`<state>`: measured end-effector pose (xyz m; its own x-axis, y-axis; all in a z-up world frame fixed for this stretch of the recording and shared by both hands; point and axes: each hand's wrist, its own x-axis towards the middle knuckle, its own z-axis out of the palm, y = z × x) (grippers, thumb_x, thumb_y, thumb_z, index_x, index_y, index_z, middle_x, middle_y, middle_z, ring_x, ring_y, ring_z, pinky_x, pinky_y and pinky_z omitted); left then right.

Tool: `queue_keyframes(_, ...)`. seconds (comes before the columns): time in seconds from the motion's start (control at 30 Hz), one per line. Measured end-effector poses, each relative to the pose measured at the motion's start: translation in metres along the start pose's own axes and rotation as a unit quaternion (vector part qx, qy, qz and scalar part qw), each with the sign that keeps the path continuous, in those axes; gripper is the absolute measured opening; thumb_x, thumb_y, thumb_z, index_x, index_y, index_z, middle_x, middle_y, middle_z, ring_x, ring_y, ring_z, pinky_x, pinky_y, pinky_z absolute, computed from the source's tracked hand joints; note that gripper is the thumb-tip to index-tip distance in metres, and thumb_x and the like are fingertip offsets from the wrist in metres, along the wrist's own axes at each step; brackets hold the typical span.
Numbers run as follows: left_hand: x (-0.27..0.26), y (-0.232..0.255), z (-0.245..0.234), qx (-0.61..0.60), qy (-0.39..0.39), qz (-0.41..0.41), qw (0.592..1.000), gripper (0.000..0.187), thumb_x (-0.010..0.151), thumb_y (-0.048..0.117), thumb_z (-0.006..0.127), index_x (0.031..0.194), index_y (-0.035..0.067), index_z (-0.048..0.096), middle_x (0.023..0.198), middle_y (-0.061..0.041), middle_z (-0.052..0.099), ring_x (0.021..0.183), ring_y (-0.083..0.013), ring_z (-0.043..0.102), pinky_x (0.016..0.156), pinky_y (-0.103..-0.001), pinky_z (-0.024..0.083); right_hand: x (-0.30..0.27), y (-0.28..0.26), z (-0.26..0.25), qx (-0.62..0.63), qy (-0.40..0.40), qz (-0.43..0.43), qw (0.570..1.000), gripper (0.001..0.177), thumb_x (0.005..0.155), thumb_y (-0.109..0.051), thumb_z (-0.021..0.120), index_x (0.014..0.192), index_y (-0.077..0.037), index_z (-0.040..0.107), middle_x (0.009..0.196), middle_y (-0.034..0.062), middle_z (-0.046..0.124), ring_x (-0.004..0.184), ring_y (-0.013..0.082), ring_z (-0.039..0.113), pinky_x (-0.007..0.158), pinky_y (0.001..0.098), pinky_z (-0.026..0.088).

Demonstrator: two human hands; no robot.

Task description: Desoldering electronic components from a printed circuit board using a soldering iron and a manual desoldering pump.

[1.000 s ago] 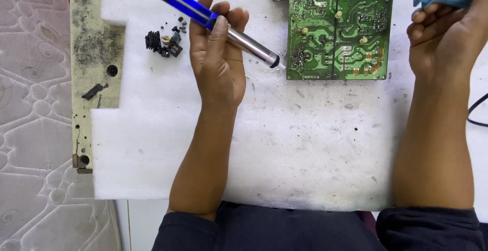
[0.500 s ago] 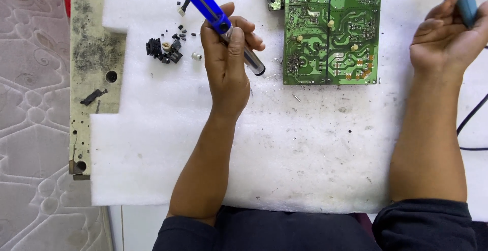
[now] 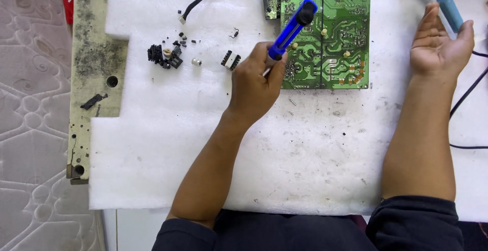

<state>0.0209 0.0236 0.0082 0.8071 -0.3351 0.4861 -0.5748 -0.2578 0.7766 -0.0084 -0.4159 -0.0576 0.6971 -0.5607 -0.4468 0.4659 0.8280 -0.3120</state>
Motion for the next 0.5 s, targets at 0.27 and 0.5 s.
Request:
queue_keyframes(0.27, -0.011, -0.005, 0.022, 0.022, -0.062, -0.007, 0.998, 0.026, 0.109, 0.032, 0.070, 0.117, 0.008, 0.066, 0.072, 0.001, 0.065, 0.053, -0.0120, 0.057, 0.049, -0.032, 0.054, -0.133, 0.113, 0.054, -0.500, -0.185, -0.361, 0.766, 0.008, 0.114, -0.009, 0.069, 0.121, -0.007, 0.072, 0.117, 0.0091, 0.069, 0.092, 0.0172, 0.068, 0.067, 0.0277, 0.059)
queue_keyframes(0.5, -0.008, 0.018, 0.012, -0.075, -0.126, -0.084, 0.986, 0.041, 0.115, 0.032, 0.049, 0.147, 0.006, 0.048, 0.084, -0.001, 0.065, 0.070, -0.0231, 0.064, 0.065, -0.045, 0.050, -0.181, 0.176, 0.083, -0.594, -0.399, -0.559, 0.419, 0.038, 0.119, -0.001, 0.085, 0.151, 0.004, 0.064, 0.133, 0.0265, 0.061, 0.103, 0.0335, 0.071, 0.077, 0.0404, 0.068)
